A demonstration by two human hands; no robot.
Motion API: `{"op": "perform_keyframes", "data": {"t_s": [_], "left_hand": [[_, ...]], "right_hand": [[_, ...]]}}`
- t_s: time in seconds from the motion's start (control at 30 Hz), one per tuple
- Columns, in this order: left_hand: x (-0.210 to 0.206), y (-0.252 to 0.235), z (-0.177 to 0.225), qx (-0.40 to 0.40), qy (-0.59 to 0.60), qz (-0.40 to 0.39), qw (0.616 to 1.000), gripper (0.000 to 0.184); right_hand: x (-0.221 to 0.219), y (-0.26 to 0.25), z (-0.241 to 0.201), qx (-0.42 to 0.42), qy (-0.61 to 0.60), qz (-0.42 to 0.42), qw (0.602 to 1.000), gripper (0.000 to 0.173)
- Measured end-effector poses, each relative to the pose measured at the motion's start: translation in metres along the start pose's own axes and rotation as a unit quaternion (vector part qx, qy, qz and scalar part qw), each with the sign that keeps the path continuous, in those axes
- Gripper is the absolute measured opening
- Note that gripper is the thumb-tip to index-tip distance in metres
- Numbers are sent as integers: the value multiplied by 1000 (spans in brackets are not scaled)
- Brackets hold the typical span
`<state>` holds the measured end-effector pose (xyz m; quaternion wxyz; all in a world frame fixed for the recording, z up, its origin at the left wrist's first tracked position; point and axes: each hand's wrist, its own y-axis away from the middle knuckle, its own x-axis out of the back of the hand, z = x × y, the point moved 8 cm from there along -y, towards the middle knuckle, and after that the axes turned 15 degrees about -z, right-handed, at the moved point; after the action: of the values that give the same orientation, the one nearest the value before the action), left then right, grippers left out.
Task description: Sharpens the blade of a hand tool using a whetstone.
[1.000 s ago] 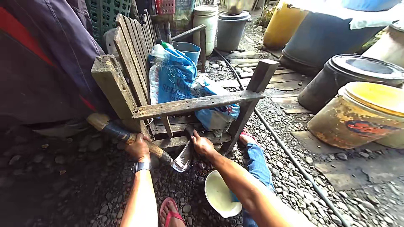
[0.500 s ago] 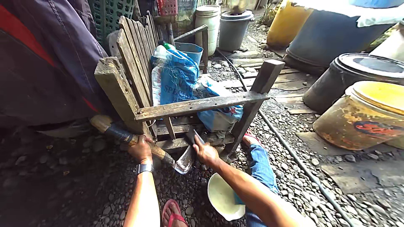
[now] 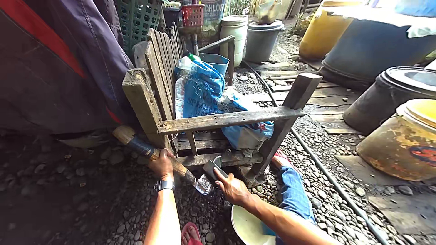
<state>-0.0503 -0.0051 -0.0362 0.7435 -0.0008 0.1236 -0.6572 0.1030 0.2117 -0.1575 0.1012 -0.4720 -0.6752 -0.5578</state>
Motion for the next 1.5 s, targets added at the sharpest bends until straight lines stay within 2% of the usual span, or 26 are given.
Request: {"op": "perform_keyframes", "data": {"t_s": [0.07, 0.17, 0.23, 0.43, 0.57, 0.63, 0.8, 0.87, 1.0, 1.07, 1.2, 1.27, 1.4, 1.5], "left_hand": [[-1, 2, 0, 5, 4, 1, 1000, 19], [-2, 3, 2, 20, 3, 2, 1000, 17], [-1, 3, 3, 23, 3, 5, 1000, 18], [-1, 0, 1, 10, 14, -2, 1000, 21], [-2, 2, 2, 21, 11, 1, 1000, 20], [-1, 1, 3, 22, 8, 4, 1000, 19], [-1, 1, 0, 15, 11, -2, 1000, 19], [0, 0, -2, 10, 12, -7, 1000, 19], [1, -2, -4, 12, 9, -16, 1000, 19], [1, -2, -5, 15, 13, -14, 1000, 19], [0, -4, -3, 6, 8, -5, 1000, 19], [0, -3, -3, 0, 10, -9, 1000, 19], [0, -3, -2, 9, 3, -8, 1000, 18], [-1, -3, -3, 15, 5, -1, 1000, 17]], "right_hand": [[9, -5, 6, -17, -8, 9, 1000, 60], [46, -17, 9, -82, -67, 34, 994, 60], [51, -18, 5, -105, -84, 32, 990, 60], [4, -1, 3, -26, 2, 5, 1000, 60], [45, -18, 15, -86, -69, 48, 993, 59], [51, -20, 10, -108, -91, 50, 989, 59], [-5, 4, -9, -11, 1, -9, 1000, 60], [6, -2, -3, -9, 0, 17, 1000, 60], [59, -24, 9, -98, -80, 44, 991, 59], [49, -22, 6, -97, -74, 45, 991, 59], [-3, 2, -6, -6, 18, -10, 1000, 60], [9, -3, 1, -8, 9, 19, 1000, 60], [62, -28, 9, -94, -71, 39, 992, 59], [30, -10, 2, -52, -51, 34, 997, 60]]}}
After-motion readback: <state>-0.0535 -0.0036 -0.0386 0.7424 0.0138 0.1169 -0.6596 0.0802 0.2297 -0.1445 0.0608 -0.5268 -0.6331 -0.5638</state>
